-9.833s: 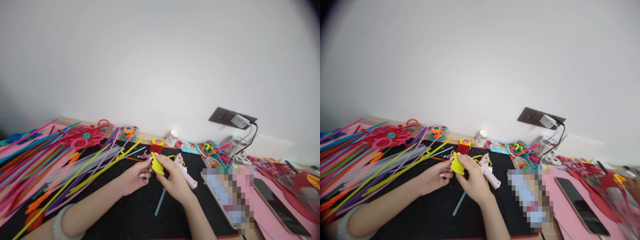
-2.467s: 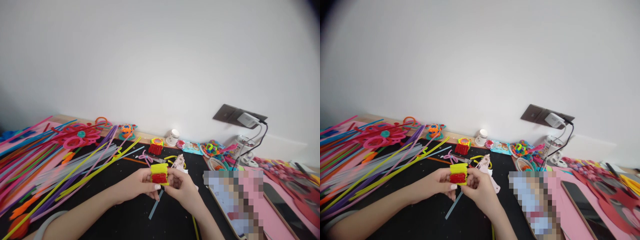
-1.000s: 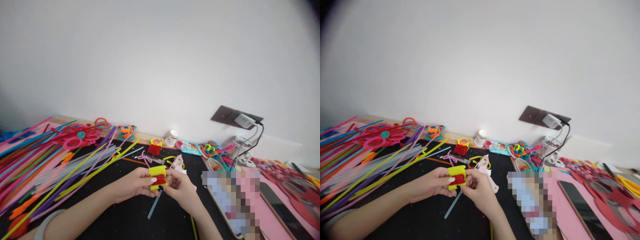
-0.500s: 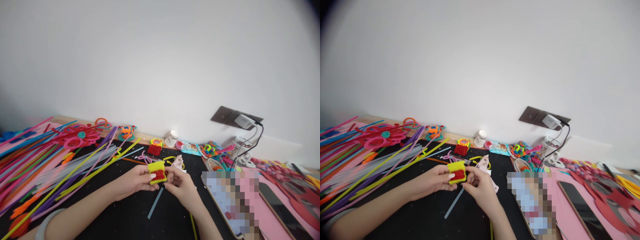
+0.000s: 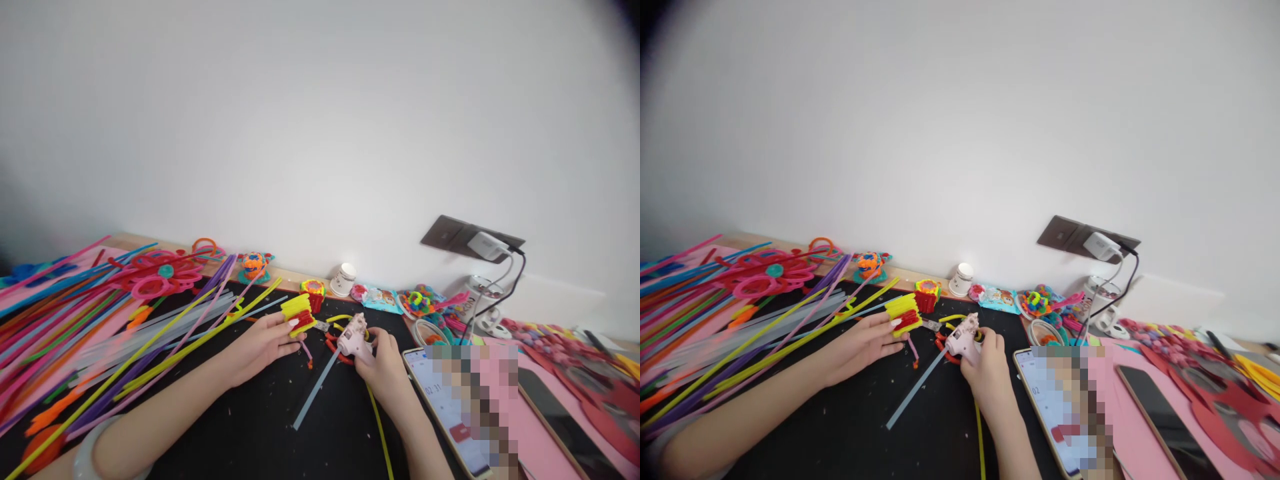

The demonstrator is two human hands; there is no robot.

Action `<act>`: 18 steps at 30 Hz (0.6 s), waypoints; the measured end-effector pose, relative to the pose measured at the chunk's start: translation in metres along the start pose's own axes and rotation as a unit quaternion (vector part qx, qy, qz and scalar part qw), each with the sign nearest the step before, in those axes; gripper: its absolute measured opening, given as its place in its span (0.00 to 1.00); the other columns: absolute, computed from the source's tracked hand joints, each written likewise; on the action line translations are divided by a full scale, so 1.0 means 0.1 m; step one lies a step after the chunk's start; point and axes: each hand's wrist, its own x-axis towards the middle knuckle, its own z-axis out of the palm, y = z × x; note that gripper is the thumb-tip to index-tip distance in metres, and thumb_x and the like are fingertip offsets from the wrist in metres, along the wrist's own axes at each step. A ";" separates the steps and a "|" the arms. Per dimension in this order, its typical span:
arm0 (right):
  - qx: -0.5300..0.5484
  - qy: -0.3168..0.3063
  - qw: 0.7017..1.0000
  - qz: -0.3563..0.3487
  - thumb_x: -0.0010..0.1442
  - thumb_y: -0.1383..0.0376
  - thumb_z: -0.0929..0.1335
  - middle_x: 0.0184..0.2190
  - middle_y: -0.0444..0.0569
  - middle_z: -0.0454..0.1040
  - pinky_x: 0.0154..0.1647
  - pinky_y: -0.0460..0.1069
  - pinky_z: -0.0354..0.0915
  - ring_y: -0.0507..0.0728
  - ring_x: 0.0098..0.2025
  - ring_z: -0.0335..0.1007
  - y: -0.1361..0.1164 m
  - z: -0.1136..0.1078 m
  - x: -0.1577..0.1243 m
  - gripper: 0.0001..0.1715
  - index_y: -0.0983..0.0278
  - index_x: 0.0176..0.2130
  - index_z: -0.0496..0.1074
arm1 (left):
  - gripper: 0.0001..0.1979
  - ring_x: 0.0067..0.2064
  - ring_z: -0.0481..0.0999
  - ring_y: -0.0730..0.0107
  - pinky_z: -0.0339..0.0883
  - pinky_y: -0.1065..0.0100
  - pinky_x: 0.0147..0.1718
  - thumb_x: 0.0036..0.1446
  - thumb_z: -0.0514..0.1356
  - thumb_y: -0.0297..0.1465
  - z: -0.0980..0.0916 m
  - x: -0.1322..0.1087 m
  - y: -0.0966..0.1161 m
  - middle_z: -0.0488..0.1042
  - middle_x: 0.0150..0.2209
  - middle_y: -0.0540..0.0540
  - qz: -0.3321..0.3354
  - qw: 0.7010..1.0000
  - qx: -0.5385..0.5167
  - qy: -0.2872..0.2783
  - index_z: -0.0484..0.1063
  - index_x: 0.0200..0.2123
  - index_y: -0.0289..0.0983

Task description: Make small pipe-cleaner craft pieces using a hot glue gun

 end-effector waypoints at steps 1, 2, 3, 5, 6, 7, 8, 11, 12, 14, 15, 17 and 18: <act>-0.007 0.002 1.000 0.012 0.47 0.68 0.65 0.41 0.58 0.65 0.41 0.53 0.66 0.61 0.39 0.69 -0.01 0.00 -0.01 0.28 0.72 0.49 0.62 | 0.10 0.43 0.77 0.67 0.69 0.65 0.46 0.57 0.61 0.27 0.00 0.00 -0.01 0.76 0.45 0.42 0.003 1.000 0.004 0.002 0.75 0.44 0.37; -0.014 0.000 1.000 0.023 0.47 0.68 0.66 0.42 0.60 0.65 0.41 0.53 0.66 0.62 0.40 0.69 -0.02 0.00 -0.01 0.27 0.73 0.48 0.62 | 0.11 0.43 0.76 0.66 0.68 0.65 0.47 0.57 0.61 0.28 0.00 0.01 -0.02 0.76 0.46 0.42 0.007 1.000 0.010 0.005 0.75 0.44 0.37; -0.020 -0.008 0.999 0.033 0.47 0.68 0.66 0.42 0.61 0.66 0.40 0.52 0.66 0.62 0.40 0.70 -0.03 0.00 -0.01 0.26 0.73 0.47 0.63 | 0.11 0.44 0.76 0.65 0.68 0.64 0.47 0.57 0.61 0.28 0.00 0.01 -0.03 0.76 0.47 0.42 0.011 1.000 0.018 0.008 0.75 0.44 0.38; -0.028 -0.042 0.997 0.052 0.47 0.68 0.65 0.39 0.59 0.69 0.38 0.52 0.65 0.63 0.39 0.71 -0.06 -0.03 -0.01 0.22 0.71 0.44 0.65 | 0.11 0.46 0.76 0.64 0.67 0.63 0.49 0.56 0.62 0.30 0.00 0.02 -0.05 0.76 0.48 0.43 0.028 0.998 0.046 0.013 0.74 0.44 0.38; -0.031 -0.060 0.996 0.064 0.47 0.68 0.65 0.37 0.58 0.71 0.37 0.51 0.65 0.63 0.38 0.72 -0.08 -0.05 0.00 0.21 0.70 0.43 0.66 | 0.11 0.47 0.76 0.62 0.67 0.63 0.49 0.56 0.62 0.31 0.00 0.02 -0.05 0.76 0.48 0.43 0.042 0.997 0.069 0.019 0.74 0.44 0.38; -0.033 -0.075 0.994 0.076 0.47 0.68 0.65 0.35 0.56 0.73 0.35 0.51 0.64 0.63 0.37 0.72 -0.10 -0.08 0.00 0.20 0.69 0.43 0.67 | 0.12 0.47 0.76 0.61 0.67 0.63 0.49 0.56 0.62 0.32 -0.01 0.03 -0.05 0.76 0.48 0.43 0.059 0.993 0.098 0.026 0.74 0.44 0.38; -0.032 -0.082 0.992 0.089 0.47 0.68 0.65 0.33 0.55 0.74 0.34 0.51 0.64 0.63 0.36 0.73 -0.11 -0.11 0.01 0.21 0.69 0.43 0.67 | 0.13 0.48 0.76 0.61 0.67 0.63 0.48 0.56 0.62 0.33 -0.01 0.03 -0.05 0.76 0.47 0.42 0.077 0.988 0.130 0.035 0.74 0.45 0.38; -0.004 -0.062 0.992 0.114 0.46 0.68 0.65 0.32 0.53 0.76 0.33 0.49 0.62 0.62 0.34 0.73 -0.15 -0.21 0.03 0.19 0.67 0.41 0.68 | 0.16 0.48 0.75 0.59 0.67 0.63 0.48 0.56 0.61 0.35 -0.01 0.03 -0.03 0.77 0.48 0.42 0.124 0.967 0.215 0.061 0.72 0.48 0.38; 0.017 -0.054 0.992 0.116 0.46 0.68 0.65 0.31 0.51 0.76 0.32 0.49 0.62 0.60 0.33 0.73 -0.16 -0.25 0.03 0.16 0.66 0.39 0.69 | 0.17 0.49 0.75 0.59 0.67 0.62 0.48 0.56 0.61 0.36 0.00 0.03 -0.01 0.77 0.48 0.42 0.135 0.961 0.234 0.064 0.71 0.49 0.38; 0.090 -0.052 0.987 0.121 0.47 0.67 0.64 0.24 0.47 0.73 0.26 0.47 0.61 0.57 0.27 0.71 -0.18 -0.31 0.03 0.09 0.64 0.33 0.69 | 0.18 0.48 0.75 0.59 0.66 0.62 0.49 0.56 0.60 0.36 0.00 0.03 0.01 0.77 0.47 0.43 0.153 0.951 0.260 0.064 0.71 0.50 0.38; 0.140 -0.068 0.980 0.125 0.48 0.66 0.64 0.21 0.44 0.71 0.22 0.46 0.59 0.55 0.22 0.68 -0.19 -0.33 0.01 0.06 0.63 0.30 0.68 | 0.18 0.48 0.76 0.59 0.65 0.61 0.50 0.56 0.60 0.36 0.01 0.03 0.02 0.78 0.47 0.44 0.160 0.948 0.267 0.062 0.71 0.50 0.38; 0.244 -0.119 0.953 0.137 0.51 0.63 0.63 0.14 0.41 0.64 0.16 0.45 0.53 0.51 0.15 0.59 -0.22 -0.35 -0.03 0.08 0.63 0.24 0.66 | 0.19 0.49 0.75 0.58 0.64 0.60 0.52 0.55 0.61 0.35 0.02 0.02 0.03 0.77 0.48 0.44 0.164 0.947 0.271 0.062 0.71 0.51 0.38; 0.287 -0.152 0.936 0.135 0.52 0.61 0.64 0.13 0.39 0.62 0.14 0.44 0.51 0.49 0.13 0.56 -0.25 -0.34 -0.05 0.11 0.63 0.22 0.65 | 0.20 0.50 0.75 0.58 0.63 0.59 0.53 0.55 0.61 0.35 0.02 0.02 0.02 0.77 0.49 0.44 0.162 0.947 0.269 0.064 0.70 0.51 0.38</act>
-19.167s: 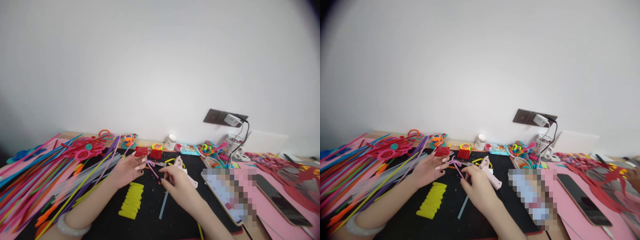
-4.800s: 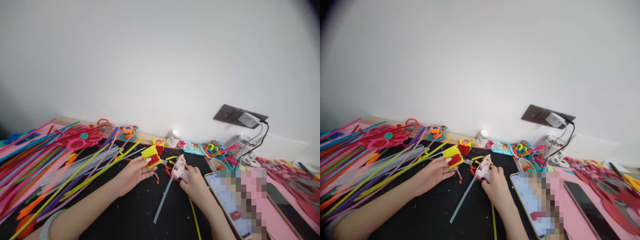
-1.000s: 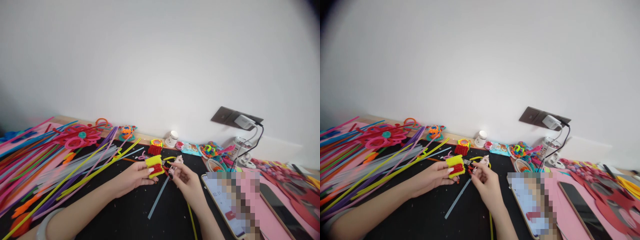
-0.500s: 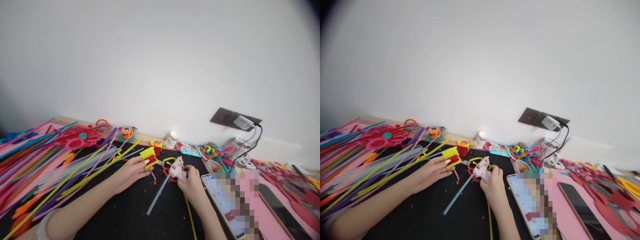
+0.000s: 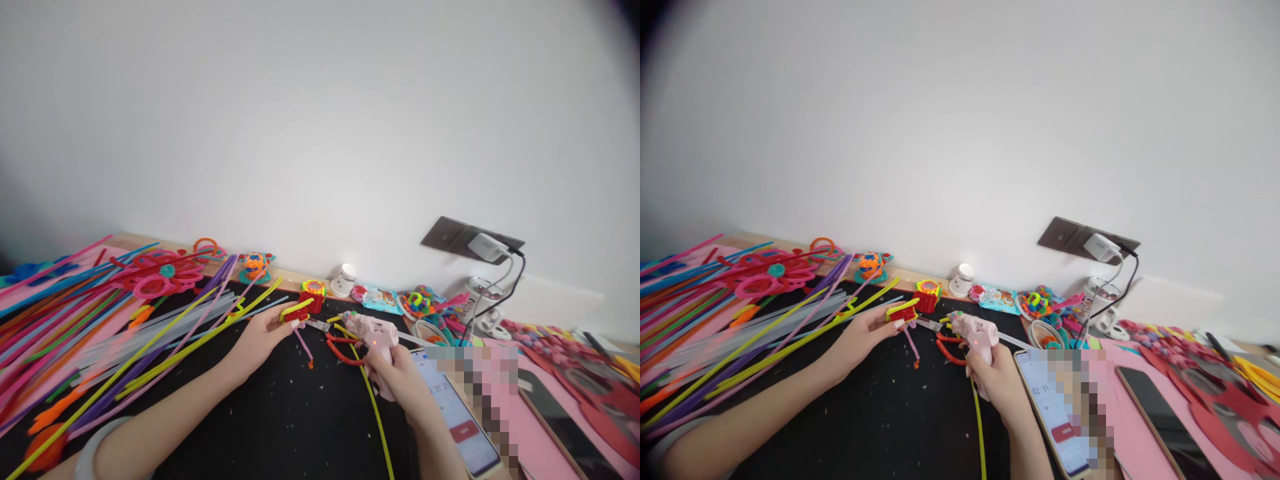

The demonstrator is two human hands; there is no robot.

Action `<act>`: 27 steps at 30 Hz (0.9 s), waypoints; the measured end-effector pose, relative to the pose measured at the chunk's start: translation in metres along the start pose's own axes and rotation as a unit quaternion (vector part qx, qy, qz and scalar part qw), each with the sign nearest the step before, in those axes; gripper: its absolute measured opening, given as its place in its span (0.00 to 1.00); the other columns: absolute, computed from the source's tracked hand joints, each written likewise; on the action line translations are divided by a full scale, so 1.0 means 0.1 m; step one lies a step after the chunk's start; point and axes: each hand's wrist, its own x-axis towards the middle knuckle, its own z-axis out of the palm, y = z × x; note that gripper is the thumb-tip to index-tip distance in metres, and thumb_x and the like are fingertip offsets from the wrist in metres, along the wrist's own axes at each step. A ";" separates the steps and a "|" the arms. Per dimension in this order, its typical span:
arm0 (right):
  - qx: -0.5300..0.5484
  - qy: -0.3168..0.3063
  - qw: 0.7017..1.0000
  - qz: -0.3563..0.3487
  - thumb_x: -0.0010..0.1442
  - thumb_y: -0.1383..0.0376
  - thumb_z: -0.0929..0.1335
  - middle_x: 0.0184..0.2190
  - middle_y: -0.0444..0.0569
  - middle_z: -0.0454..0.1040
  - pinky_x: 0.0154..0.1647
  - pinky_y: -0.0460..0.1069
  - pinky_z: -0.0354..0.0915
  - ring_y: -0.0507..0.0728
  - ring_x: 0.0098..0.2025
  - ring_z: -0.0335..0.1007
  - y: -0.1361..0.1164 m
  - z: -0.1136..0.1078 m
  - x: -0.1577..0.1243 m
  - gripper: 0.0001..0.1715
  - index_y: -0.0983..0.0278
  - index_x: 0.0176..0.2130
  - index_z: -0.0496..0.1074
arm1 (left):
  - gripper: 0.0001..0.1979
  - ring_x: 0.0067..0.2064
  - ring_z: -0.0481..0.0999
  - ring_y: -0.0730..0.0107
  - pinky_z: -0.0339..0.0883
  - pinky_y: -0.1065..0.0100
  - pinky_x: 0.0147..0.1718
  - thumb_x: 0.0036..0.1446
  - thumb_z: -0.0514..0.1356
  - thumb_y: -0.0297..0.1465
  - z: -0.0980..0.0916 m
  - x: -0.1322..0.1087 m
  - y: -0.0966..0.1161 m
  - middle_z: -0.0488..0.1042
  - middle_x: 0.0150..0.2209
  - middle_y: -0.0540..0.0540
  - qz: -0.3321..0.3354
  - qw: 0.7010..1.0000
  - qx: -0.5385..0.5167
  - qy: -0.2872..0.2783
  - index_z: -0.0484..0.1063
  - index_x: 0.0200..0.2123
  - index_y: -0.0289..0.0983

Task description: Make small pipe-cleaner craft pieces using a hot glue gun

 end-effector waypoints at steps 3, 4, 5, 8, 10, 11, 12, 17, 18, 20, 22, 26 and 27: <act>0.083 -0.075 0.994 -0.004 0.53 0.57 0.66 0.13 0.38 0.62 0.12 0.43 0.48 0.48 0.12 0.53 -0.02 0.12 -0.08 0.14 0.63 0.24 0.64 | 0.23 0.54 0.72 0.56 0.60 0.56 0.56 0.53 0.63 0.35 0.02 -0.01 -0.02 0.74 0.53 0.44 -0.011 1.000 -0.005 0.001 0.69 0.53 0.38; 0.104 -0.083 0.991 -0.004 0.53 0.56 0.67 0.14 0.38 0.63 0.12 0.43 0.49 0.47 0.12 0.53 -0.02 0.17 -0.10 0.13 0.63 0.27 0.64 | 0.24 0.55 0.71 0.56 0.60 0.56 0.56 0.52 0.63 0.35 0.03 -0.02 -0.03 0.73 0.53 0.43 -0.012 1.000 -0.003 0.000 0.69 0.53 0.38; 0.123 -0.078 0.989 -0.013 0.53 0.56 0.68 0.14 0.37 0.63 0.12 0.42 0.50 0.47 0.13 0.53 -0.03 0.21 -0.11 0.13 0.63 0.30 0.65 | 0.24 0.55 0.70 0.55 0.60 0.55 0.56 0.51 0.64 0.35 0.03 -0.02 -0.04 0.73 0.54 0.43 -0.012 1.000 0.001 -0.004 0.69 0.53 0.38; 0.131 -0.080 0.987 -0.040 0.54 0.56 0.68 0.13 0.36 0.61 0.12 0.42 0.48 0.47 0.13 0.50 -0.02 0.31 -0.13 0.14 0.64 0.33 0.65 | 0.25 0.55 0.71 0.55 0.61 0.55 0.56 0.51 0.64 0.34 0.04 -0.04 -0.08 0.73 0.54 0.42 -0.009 1.000 0.022 -0.018 0.69 0.53 0.37; 0.131 -0.085 0.987 -0.049 0.55 0.55 0.67 0.13 0.35 0.59 0.11 0.43 0.47 0.46 0.12 0.48 0.00 0.34 -0.12 0.15 0.64 0.33 0.65 | 0.24 0.55 0.71 0.55 0.62 0.55 0.55 0.51 0.64 0.34 0.05 -0.04 -0.11 0.73 0.54 0.42 -0.005 0.999 0.033 -0.025 0.69 0.52 0.37; 0.137 -0.089 0.985 -0.051 0.56 0.54 0.67 0.13 0.34 0.58 0.11 0.43 0.48 0.46 0.12 0.47 0.01 0.35 -0.11 0.15 0.63 0.34 0.65 | 0.24 0.54 0.71 0.55 0.62 0.56 0.55 0.51 0.64 0.34 0.05 -0.04 -0.11 0.73 0.54 0.42 -0.003 0.999 0.038 -0.028 0.69 0.52 0.37; 0.144 -0.096 0.984 -0.051 0.56 0.53 0.66 0.13 0.34 0.58 0.12 0.43 0.48 0.46 0.12 0.47 0.02 0.35 -0.10 0.16 0.63 0.34 0.64 | 0.23 0.54 0.71 0.56 0.63 0.56 0.55 0.52 0.63 0.34 0.05 -0.04 -0.12 0.73 0.54 0.42 0.001 0.999 0.044 -0.031 0.69 0.52 0.37; 0.161 -0.101 0.980 -0.057 0.54 0.53 0.68 0.14 0.33 0.57 0.13 0.43 0.50 0.46 0.12 0.48 0.02 0.37 -0.09 0.20 0.63 0.41 0.63 | 0.21 0.52 0.73 0.54 0.64 0.57 0.53 0.52 0.62 0.32 0.08 -0.04 -0.11 0.73 0.52 0.41 0.009 0.997 0.072 -0.040 0.71 0.50 0.36; 0.161 -0.095 0.981 -0.057 0.54 0.53 0.68 0.14 0.33 0.56 0.13 0.43 0.50 0.46 0.12 0.48 0.02 0.38 -0.09 0.21 0.63 0.42 0.63 | 0.20 0.51 0.73 0.54 0.65 0.57 0.52 0.52 0.62 0.32 0.09 -0.05 -0.11 0.74 0.52 0.41 0.008 0.996 0.070 -0.047 0.72 0.49 0.36; 0.160 -0.089 0.982 -0.055 0.54 0.52 0.68 0.13 0.32 0.56 0.12 0.42 0.49 0.46 0.12 0.48 0.02 0.38 -0.09 0.21 0.63 0.41 0.63 | 0.18 0.49 0.74 0.54 0.66 0.58 0.49 0.52 0.62 0.32 0.11 -0.06 -0.08 0.76 0.49 0.41 0.007 0.996 0.068 -0.063 0.73 0.48 0.36; 0.157 -0.088 0.982 -0.056 0.55 0.52 0.67 0.13 0.33 0.56 0.12 0.43 0.49 0.46 0.12 0.48 0.02 0.39 -0.08 0.18 0.62 0.36 0.63 | 0.16 0.45 0.76 0.54 0.69 0.61 0.44 0.52 0.62 0.33 0.12 -0.08 -0.05 0.78 0.44 0.43 0.011 0.993 0.088 -0.073 0.75 0.45 0.36; 0.153 -0.087 0.983 -0.055 0.56 0.53 0.66 0.14 0.34 0.56 0.12 0.43 0.50 0.46 0.12 0.47 0.03 0.39 -0.07 0.15 0.62 0.30 0.62 | 0.11 0.39 0.77 0.57 0.70 0.64 0.37 0.53 0.61 0.31 0.13 -0.12 0.00 0.80 0.37 0.46 0.028 0.986 0.143 -0.076 0.76 0.40 0.37; 0.150 -0.084 0.984 -0.052 0.56 0.54 0.66 0.14 0.34 0.56 0.12 0.43 0.50 0.46 0.12 0.47 0.03 0.39 -0.07 0.14 0.62 0.30 0.62 | 0.12 0.40 0.77 0.57 0.70 0.64 0.39 0.53 0.61 0.31 0.13 -0.12 0.00 0.80 0.38 0.46 0.029 0.986 0.143 -0.075 0.76 0.42 0.37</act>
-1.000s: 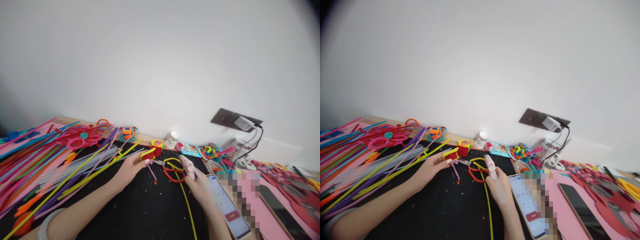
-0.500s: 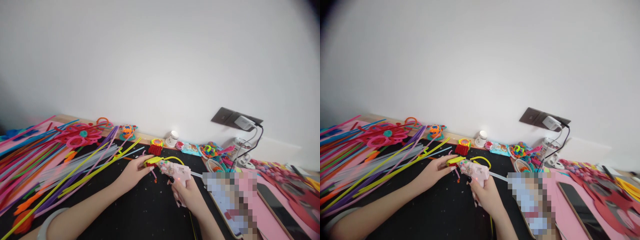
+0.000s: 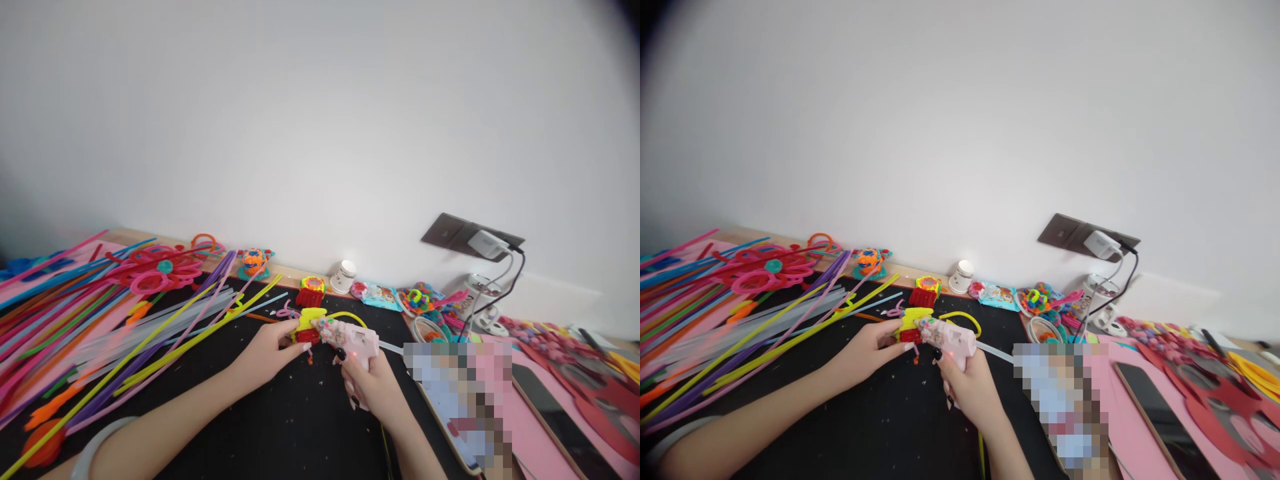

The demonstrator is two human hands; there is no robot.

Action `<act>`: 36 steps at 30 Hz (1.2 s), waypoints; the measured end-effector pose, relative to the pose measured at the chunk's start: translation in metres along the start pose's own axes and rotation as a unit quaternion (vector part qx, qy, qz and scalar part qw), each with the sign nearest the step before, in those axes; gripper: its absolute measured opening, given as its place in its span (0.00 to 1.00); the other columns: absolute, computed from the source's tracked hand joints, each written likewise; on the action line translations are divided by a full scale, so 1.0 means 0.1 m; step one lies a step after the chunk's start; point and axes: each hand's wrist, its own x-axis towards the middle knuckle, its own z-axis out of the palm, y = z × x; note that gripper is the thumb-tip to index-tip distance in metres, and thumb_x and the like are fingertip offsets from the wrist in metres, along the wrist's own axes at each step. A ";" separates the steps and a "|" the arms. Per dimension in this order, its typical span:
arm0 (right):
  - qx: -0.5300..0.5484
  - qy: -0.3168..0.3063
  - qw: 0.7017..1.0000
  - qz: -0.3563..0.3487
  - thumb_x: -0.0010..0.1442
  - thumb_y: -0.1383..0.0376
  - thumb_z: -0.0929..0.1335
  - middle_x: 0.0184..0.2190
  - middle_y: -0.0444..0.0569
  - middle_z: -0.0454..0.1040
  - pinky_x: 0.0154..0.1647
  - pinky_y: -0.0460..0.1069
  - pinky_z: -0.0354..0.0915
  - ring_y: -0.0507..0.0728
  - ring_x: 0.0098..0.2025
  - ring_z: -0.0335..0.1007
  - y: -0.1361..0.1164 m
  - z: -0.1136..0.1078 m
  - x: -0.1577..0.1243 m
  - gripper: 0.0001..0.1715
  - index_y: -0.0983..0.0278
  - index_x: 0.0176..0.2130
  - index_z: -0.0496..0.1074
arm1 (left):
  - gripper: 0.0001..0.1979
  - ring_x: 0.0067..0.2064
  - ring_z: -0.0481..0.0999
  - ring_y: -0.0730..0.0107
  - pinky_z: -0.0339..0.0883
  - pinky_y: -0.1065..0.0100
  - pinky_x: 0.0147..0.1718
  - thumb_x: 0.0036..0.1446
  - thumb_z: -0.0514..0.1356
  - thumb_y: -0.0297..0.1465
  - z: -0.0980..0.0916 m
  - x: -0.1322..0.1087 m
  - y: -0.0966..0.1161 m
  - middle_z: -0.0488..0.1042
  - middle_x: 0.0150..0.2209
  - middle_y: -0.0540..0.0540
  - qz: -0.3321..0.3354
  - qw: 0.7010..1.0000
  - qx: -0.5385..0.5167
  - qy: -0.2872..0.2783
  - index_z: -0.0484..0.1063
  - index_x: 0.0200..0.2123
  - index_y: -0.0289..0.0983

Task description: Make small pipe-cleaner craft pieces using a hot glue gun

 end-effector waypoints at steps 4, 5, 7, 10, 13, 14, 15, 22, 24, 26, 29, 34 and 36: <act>-0.014 -0.001 1.000 0.014 0.55 0.56 0.67 0.13 0.33 0.56 0.12 0.43 0.48 0.46 0.12 0.47 -0.03 -0.01 -0.02 0.14 0.62 0.36 0.64 | 0.18 0.48 0.75 0.55 0.68 0.61 0.46 0.52 0.62 0.33 -0.02 0.03 -0.05 0.77 0.47 0.44 -0.018 0.999 -0.040 0.029 0.74 0.48 0.37; -0.015 -0.005 1.000 0.013 0.55 0.56 0.67 0.13 0.33 0.55 0.12 0.43 0.48 0.46 0.13 0.47 -0.04 -0.02 -0.02 0.15 0.62 0.39 0.64 | 0.19 0.49 0.74 0.54 0.67 0.60 0.48 0.52 0.62 0.34 -0.03 0.04 -0.07 0.77 0.48 0.43 -0.023 0.998 -0.050 0.038 0.74 0.48 0.37; -0.010 -0.013 1.000 0.010 0.56 0.56 0.67 0.13 0.32 0.55 0.13 0.43 0.48 0.46 0.13 0.46 -0.05 -0.02 -0.03 0.17 0.63 0.41 0.63 | 0.19 0.49 0.74 0.54 0.65 0.59 0.50 0.51 0.63 0.35 -0.04 0.06 -0.10 0.77 0.48 0.43 -0.027 0.996 -0.061 0.051 0.74 0.47 0.36; -0.005 -0.021 1.000 0.010 0.56 0.55 0.67 0.14 0.32 0.55 0.12 0.42 0.48 0.46 0.13 0.46 -0.04 -0.01 -0.03 0.18 0.64 0.42 0.63 | 0.19 0.49 0.74 0.54 0.65 0.58 0.51 0.51 0.63 0.34 -0.04 0.06 -0.11 0.77 0.48 0.43 -0.025 0.996 -0.061 0.054 0.75 0.47 0.37; -0.011 -0.026 1.000 0.012 0.56 0.54 0.67 0.13 0.33 0.55 0.12 0.43 0.49 0.46 0.12 0.47 -0.04 0.01 -0.02 0.18 0.63 0.40 0.65 | 0.19 0.49 0.75 0.54 0.66 0.58 0.50 0.51 0.63 0.34 -0.02 0.05 -0.09 0.77 0.48 0.42 -0.025 0.997 -0.052 0.053 0.74 0.47 0.36; -0.010 -0.026 1.000 0.014 0.55 0.54 0.67 0.13 0.32 0.55 0.12 0.43 0.49 0.46 0.12 0.47 -0.03 0.01 -0.02 0.18 0.63 0.39 0.65 | 0.18 0.49 0.75 0.54 0.67 0.59 0.50 0.51 0.63 0.33 -0.02 0.05 -0.09 0.77 0.48 0.42 -0.025 0.997 -0.050 0.052 0.74 0.47 0.36; -0.007 -0.026 1.000 0.015 0.55 0.54 0.68 0.12 0.32 0.54 0.12 0.43 0.49 0.46 0.12 0.46 -0.03 0.02 -0.02 0.17 0.63 0.39 0.65 | 0.18 0.49 0.75 0.54 0.67 0.59 0.49 0.51 0.63 0.33 -0.01 0.04 -0.08 0.77 0.48 0.43 -0.024 0.997 -0.049 0.051 0.74 0.47 0.36; -0.005 -0.012 1.000 0.020 0.54 0.55 0.68 0.12 0.32 0.54 0.11 0.42 0.49 0.46 0.12 0.47 0.00 0.04 0.00 0.14 0.63 0.34 0.65 | 0.18 0.48 0.75 0.53 0.69 0.59 0.47 0.51 0.63 0.32 0.01 0.03 -0.09 0.78 0.47 0.44 -0.015 0.998 -0.028 0.058 0.75 0.46 0.37; -0.006 -0.016 1.000 0.024 0.54 0.56 0.68 0.12 0.33 0.54 0.12 0.42 0.49 0.46 0.12 0.47 0.00 0.05 0.00 0.13 0.62 0.33 0.65 | 0.18 0.48 0.76 0.53 0.69 0.60 0.46 0.51 0.63 0.32 0.01 0.03 -0.09 0.78 0.47 0.44 -0.013 0.998 -0.017 0.056 0.75 0.46 0.37; -0.012 -0.017 0.999 0.025 0.55 0.56 0.67 0.12 0.33 0.55 0.11 0.42 0.49 0.46 0.12 0.47 0.00 0.05 0.00 0.12 0.62 0.32 0.65 | 0.18 0.47 0.76 0.53 0.70 0.60 0.46 0.51 0.62 0.32 0.01 0.03 -0.09 0.78 0.46 0.44 -0.011 0.998 -0.012 0.056 0.75 0.47 0.37; -0.016 -0.013 1.000 0.022 0.56 0.56 0.67 0.12 0.33 0.55 0.11 0.42 0.49 0.46 0.11 0.47 0.00 0.06 0.00 0.12 0.62 0.30 0.63 | 0.18 0.48 0.76 0.54 0.69 0.60 0.47 0.52 0.62 0.32 0.01 0.03 -0.08 0.78 0.46 0.44 -0.008 0.998 -0.014 0.055 0.74 0.47 0.37; -0.012 0.000 1.000 0.027 0.55 0.56 0.67 0.11 0.33 0.54 0.11 0.42 0.47 0.45 0.11 0.47 -0.03 0.07 0.00 0.13 0.61 0.27 0.61 | 0.18 0.48 0.76 0.55 0.69 0.60 0.48 0.52 0.62 0.32 0.01 0.03 -0.07 0.78 0.47 0.44 -0.005 0.998 -0.016 0.054 0.74 0.47 0.37; -0.013 0.005 0.999 0.029 0.54 0.57 0.67 0.11 0.32 0.54 0.10 0.42 0.47 0.46 0.10 0.47 -0.02 0.07 0.00 0.13 0.61 0.27 0.61 | 0.17 0.48 0.76 0.55 0.69 0.61 0.48 0.52 0.62 0.33 0.01 0.02 -0.07 0.78 0.47 0.45 -0.001 0.998 -0.016 0.058 0.75 0.47 0.37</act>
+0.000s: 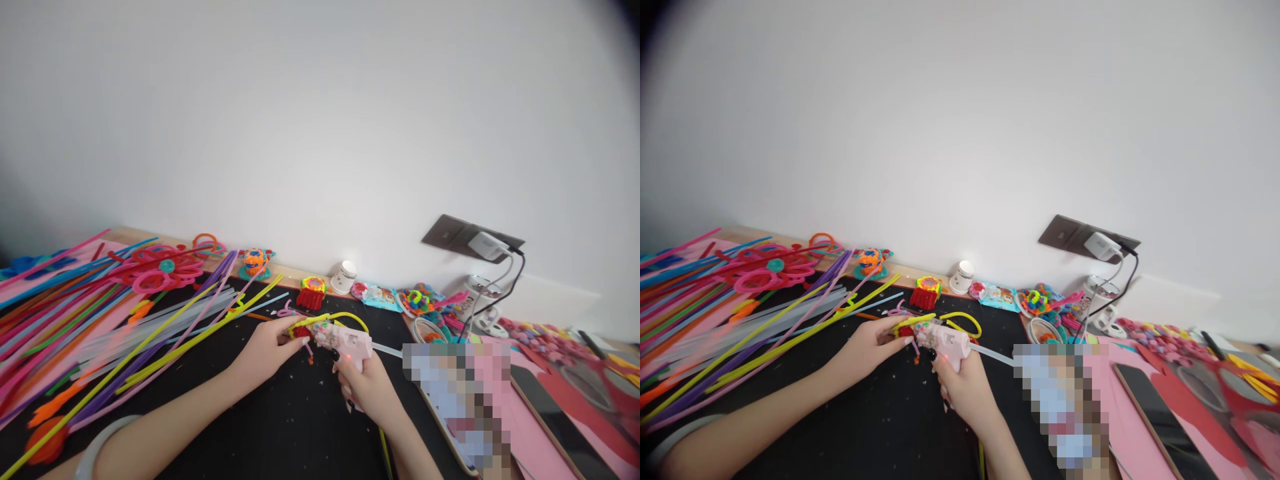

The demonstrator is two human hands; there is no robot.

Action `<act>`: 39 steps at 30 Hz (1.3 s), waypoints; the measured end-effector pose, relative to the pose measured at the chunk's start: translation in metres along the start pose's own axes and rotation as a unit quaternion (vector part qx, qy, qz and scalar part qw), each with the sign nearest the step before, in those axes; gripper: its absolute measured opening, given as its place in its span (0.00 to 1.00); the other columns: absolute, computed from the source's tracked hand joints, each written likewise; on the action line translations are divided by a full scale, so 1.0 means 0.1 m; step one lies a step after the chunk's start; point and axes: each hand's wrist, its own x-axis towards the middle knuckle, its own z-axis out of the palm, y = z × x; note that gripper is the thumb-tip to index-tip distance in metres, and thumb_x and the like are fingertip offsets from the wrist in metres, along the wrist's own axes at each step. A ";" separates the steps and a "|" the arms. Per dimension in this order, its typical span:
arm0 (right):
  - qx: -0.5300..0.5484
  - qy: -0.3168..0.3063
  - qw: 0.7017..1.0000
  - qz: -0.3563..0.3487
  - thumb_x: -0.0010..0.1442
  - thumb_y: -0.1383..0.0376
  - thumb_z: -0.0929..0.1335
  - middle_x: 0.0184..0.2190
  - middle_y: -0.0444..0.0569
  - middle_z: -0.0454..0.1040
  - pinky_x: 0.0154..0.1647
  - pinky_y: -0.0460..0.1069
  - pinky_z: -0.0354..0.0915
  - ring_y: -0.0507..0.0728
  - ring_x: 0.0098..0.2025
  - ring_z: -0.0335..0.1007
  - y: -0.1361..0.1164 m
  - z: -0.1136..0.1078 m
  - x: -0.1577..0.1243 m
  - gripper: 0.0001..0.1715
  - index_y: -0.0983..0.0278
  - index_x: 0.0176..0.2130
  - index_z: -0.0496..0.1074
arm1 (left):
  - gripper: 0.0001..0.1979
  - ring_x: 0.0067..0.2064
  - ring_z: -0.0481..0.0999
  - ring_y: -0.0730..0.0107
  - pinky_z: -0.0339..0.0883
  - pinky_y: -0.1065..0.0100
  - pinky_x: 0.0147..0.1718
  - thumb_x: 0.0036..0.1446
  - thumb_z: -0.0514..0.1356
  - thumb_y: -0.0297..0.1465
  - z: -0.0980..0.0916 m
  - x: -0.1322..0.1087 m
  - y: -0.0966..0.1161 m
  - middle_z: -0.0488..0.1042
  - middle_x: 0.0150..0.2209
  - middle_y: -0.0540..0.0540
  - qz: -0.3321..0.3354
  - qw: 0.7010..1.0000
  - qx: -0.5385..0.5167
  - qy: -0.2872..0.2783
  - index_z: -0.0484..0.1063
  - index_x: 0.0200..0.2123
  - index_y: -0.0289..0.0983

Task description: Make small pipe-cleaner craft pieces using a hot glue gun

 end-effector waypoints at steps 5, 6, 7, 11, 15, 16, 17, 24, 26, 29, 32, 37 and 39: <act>0.004 0.012 1.000 -0.004 0.54 0.56 0.67 0.11 0.33 0.54 0.11 0.42 0.48 0.46 0.11 0.47 0.05 -0.02 0.02 0.13 0.61 0.26 0.61 | 0.16 0.48 0.76 0.55 0.69 0.62 0.48 0.52 0.62 0.33 -0.01 0.00 0.01 0.78 0.46 0.46 0.003 1.000 -0.004 0.006 0.76 0.45 0.38; 0.003 0.015 1.000 -0.004 0.54 0.56 0.67 0.11 0.33 0.54 0.11 0.42 0.48 0.46 0.11 0.47 0.06 -0.02 0.03 0.13 0.61 0.26 0.61 | 0.16 0.48 0.76 0.55 0.69 0.61 0.48 0.52 0.62 0.33 -0.01 0.00 0.01 0.78 0.46 0.46 0.005 1.000 -0.001 0.007 0.76 0.45 0.38; -0.001 0.018 1.000 -0.002 0.54 0.56 0.67 0.12 0.33 0.54 0.11 0.42 0.48 0.46 0.11 0.48 0.07 -0.03 0.04 0.13 0.61 0.26 0.61 | 0.16 0.48 0.76 0.55 0.69 0.61 0.48 0.52 0.62 0.33 -0.01 0.00 0.01 0.78 0.46 0.46 0.006 1.000 0.004 0.007 0.75 0.45 0.38; -0.015 0.030 0.999 0.003 0.54 0.58 0.66 0.12 0.33 0.54 0.11 0.42 0.47 0.46 0.11 0.47 0.10 -0.06 0.06 0.12 0.62 0.26 0.62 | 0.16 0.48 0.76 0.57 0.69 0.60 0.50 0.53 0.61 0.33 -0.02 0.00 -0.01 0.78 0.47 0.45 0.006 1.000 0.018 0.009 0.74 0.46 0.36; -0.029 0.038 0.999 0.006 0.55 0.59 0.65 0.11 0.33 0.53 0.11 0.42 0.47 0.46 0.11 0.47 0.12 -0.08 0.07 0.12 0.62 0.25 0.61 | 0.16 0.48 0.76 0.59 0.69 0.61 0.50 0.53 0.60 0.33 -0.02 0.01 -0.02 0.77 0.47 0.45 0.004 1.000 0.021 0.010 0.74 0.46 0.36; -0.031 0.041 0.999 0.007 0.56 0.59 0.65 0.11 0.33 0.53 0.11 0.42 0.47 0.46 0.11 0.47 0.13 -0.08 0.07 0.12 0.62 0.25 0.62 | 0.16 0.48 0.76 0.59 0.69 0.61 0.50 0.53 0.60 0.33 -0.02 0.01 -0.02 0.77 0.47 0.45 0.003 1.000 0.023 0.010 0.74 0.46 0.36; -0.032 0.044 0.998 0.009 0.56 0.59 0.64 0.11 0.33 0.53 0.11 0.42 0.47 0.46 0.11 0.47 0.13 -0.08 0.08 0.12 0.62 0.25 0.62 | 0.16 0.48 0.76 0.59 0.69 0.61 0.49 0.53 0.60 0.33 -0.02 0.01 -0.02 0.77 0.47 0.45 0.002 1.000 0.025 0.010 0.74 0.46 0.35; -0.019 0.030 0.999 -0.006 0.56 0.59 0.65 0.12 0.34 0.54 0.11 0.42 0.48 0.46 0.11 0.47 0.11 -0.05 0.05 0.11 0.62 0.26 0.62 | 0.15 0.47 0.77 0.59 0.70 0.62 0.48 0.53 0.60 0.32 -0.01 0.01 0.00 0.78 0.46 0.44 0.009 0.999 0.035 0.007 0.74 0.45 0.35; -0.015 0.016 1.000 -0.009 0.56 0.59 0.64 0.12 0.34 0.54 0.11 0.42 0.48 0.46 0.11 0.47 0.09 -0.03 0.03 0.11 0.62 0.27 0.62 | 0.15 0.47 0.77 0.59 0.70 0.63 0.47 0.53 0.60 0.32 -0.01 0.01 -0.01 0.78 0.46 0.44 0.011 0.999 0.037 0.006 0.75 0.45 0.35; -0.023 -0.001 1.000 -0.015 0.57 0.60 0.64 0.12 0.34 0.54 0.11 0.42 0.49 0.46 0.12 0.48 0.07 0.01 0.01 0.08 0.62 0.29 0.63 | 0.15 0.47 0.76 0.59 0.70 0.63 0.47 0.53 0.60 0.31 0.00 0.02 -0.01 0.78 0.46 0.43 0.012 0.999 0.038 0.006 0.75 0.45 0.34; -0.036 -0.005 0.999 -0.019 0.57 0.62 0.64 0.12 0.34 0.54 0.12 0.42 0.50 0.46 0.12 0.47 0.06 0.02 0.01 0.07 0.62 0.29 0.63 | 0.16 0.47 0.76 0.59 0.71 0.63 0.46 0.53 0.60 0.31 0.00 0.01 -0.01 0.78 0.46 0.43 0.016 0.999 0.045 0.003 0.75 0.45 0.35; -0.033 0.013 0.999 -0.012 0.57 0.60 0.64 0.12 0.34 0.54 0.11 0.42 0.50 0.46 0.11 0.48 0.09 -0.02 0.03 0.09 0.62 0.28 0.63 | 0.16 0.47 0.76 0.59 0.71 0.63 0.46 0.53 0.60 0.31 0.00 0.00 0.01 0.78 0.46 0.44 0.013 0.998 0.060 0.008 0.75 0.45 0.36; -0.030 0.031 0.999 -0.005 0.56 0.60 0.64 0.12 0.34 0.54 0.11 0.42 0.49 0.46 0.11 0.48 0.10 -0.04 0.04 0.10 0.62 0.27 0.62 | 0.15 0.47 0.76 0.59 0.70 0.63 0.47 0.53 0.60 0.32 0.00 0.00 0.01 0.78 0.46 0.45 0.015 0.998 0.057 0.013 0.75 0.45 0.36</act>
